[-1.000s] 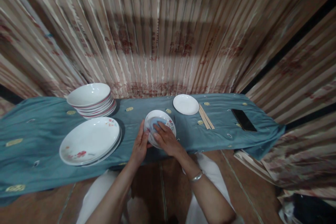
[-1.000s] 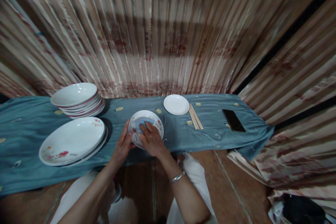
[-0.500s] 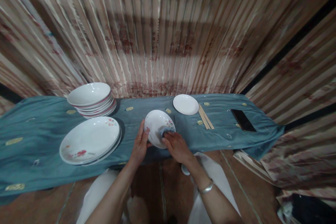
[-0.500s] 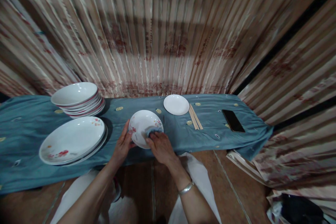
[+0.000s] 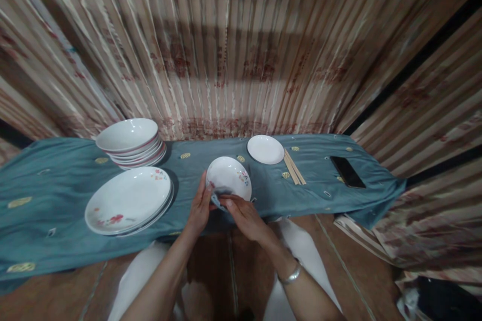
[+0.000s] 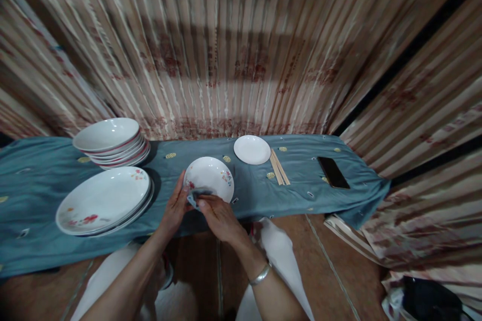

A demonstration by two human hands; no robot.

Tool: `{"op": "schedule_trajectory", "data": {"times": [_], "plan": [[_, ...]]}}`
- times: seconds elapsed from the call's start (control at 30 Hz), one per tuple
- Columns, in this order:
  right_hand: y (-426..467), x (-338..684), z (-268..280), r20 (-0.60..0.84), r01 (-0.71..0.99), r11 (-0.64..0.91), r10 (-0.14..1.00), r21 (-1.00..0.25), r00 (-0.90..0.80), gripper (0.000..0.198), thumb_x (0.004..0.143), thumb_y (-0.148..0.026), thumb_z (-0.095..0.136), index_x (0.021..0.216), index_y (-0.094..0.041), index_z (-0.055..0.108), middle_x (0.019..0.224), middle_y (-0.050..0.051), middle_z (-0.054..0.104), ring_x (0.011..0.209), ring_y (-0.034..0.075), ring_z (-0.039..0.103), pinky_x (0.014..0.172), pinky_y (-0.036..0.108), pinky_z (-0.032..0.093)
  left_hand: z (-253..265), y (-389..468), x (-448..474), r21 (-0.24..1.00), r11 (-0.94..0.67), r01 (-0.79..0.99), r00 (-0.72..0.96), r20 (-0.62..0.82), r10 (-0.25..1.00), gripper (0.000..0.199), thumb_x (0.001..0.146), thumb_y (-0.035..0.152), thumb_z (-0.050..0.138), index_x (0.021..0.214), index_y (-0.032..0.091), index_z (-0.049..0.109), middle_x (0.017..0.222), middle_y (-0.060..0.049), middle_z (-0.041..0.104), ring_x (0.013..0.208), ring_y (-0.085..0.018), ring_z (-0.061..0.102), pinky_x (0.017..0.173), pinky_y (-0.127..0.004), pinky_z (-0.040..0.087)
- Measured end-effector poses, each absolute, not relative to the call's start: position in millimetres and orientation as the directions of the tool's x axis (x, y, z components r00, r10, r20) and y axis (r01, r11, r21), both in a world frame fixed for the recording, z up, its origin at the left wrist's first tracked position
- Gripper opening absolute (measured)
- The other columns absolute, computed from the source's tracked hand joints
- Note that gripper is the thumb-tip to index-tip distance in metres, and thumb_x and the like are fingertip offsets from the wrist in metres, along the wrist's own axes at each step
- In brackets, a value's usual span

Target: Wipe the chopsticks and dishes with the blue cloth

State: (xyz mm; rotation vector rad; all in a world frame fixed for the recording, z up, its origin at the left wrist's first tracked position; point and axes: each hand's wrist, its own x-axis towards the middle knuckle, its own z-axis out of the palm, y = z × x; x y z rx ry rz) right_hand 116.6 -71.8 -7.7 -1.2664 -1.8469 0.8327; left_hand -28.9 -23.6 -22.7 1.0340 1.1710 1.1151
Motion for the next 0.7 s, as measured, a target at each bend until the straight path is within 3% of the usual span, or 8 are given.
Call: {"op": "schedule_trajectory", "data": {"times": [0.17, 0.3, 0.53, 0.7], "plan": [[-57.6, 105.0, -9.1, 0.223, 0.351, 0.304, 0.942, -0.886, -0.251, 0.057, 0.099, -0.054, 0.02, 0.125, -0.024, 0.062, 0.135, 0.003, 0.058, 0.13, 0.017, 0.048, 0.113, 0.035, 0.033, -26.8, -22.8, -31.1, 0.982, 0.153, -0.108, 0.082, -0.145, 0.986, 0.078, 0.08, 0.057, 0.059, 0.148, 0.031, 0.031, 0.151, -0.005, 0.04, 0.121, -0.028, 0.053, 0.064, -0.024, 0.057], [-39.5, 98.7, -20.4, 0.257, 0.359, 0.332, 0.936, -0.872, -0.24, 0.057, 0.099, -0.054, 0.022, 0.131, -0.022, 0.057, 0.14, 0.005, 0.053, 0.136, 0.017, 0.04, 0.117, 0.037, 0.027, -28.5, -23.4, -31.4, 0.984, 0.127, -0.126, 0.112, -0.113, 0.987, 0.08, 0.079, 0.059, 0.059, 0.149, 0.032, 0.03, 0.156, -0.003, 0.031, 0.133, -0.031, 0.042, 0.067, -0.025, 0.059], [-6.8, 99.9, -35.0, 0.346, 0.542, 0.369, 0.926, -0.755, -0.149, 0.048, 0.099, -0.042, 0.031, 0.138, -0.019, 0.049, 0.148, 0.01, 0.043, 0.14, 0.021, 0.033, 0.118, 0.044, 0.024, -31.3, -24.1, -31.3, 0.981, 0.115, -0.156, 0.146, -0.093, 0.985, 0.073, 0.081, 0.054, 0.059, 0.147, 0.035, 0.033, 0.157, -0.001, 0.028, 0.132, -0.03, 0.044, 0.069, -0.027, 0.06], [2.4, 109.1, -36.2, 0.299, 0.758, 0.277, 0.947, -0.59, -0.113, 0.046, 0.1, -0.035, 0.03, 0.139, -0.018, 0.046, 0.151, 0.013, 0.038, 0.141, 0.023, 0.031, 0.114, 0.052, 0.023, -33.0, -23.7, -31.0, 0.969, 0.153, -0.195, 0.146, -0.126, 0.981, 0.078, 0.08, 0.053, 0.061, 0.148, 0.033, 0.03, 0.155, -0.004, 0.034, 0.122, -0.029, 0.054, 0.067, -0.029, 0.06]]}}
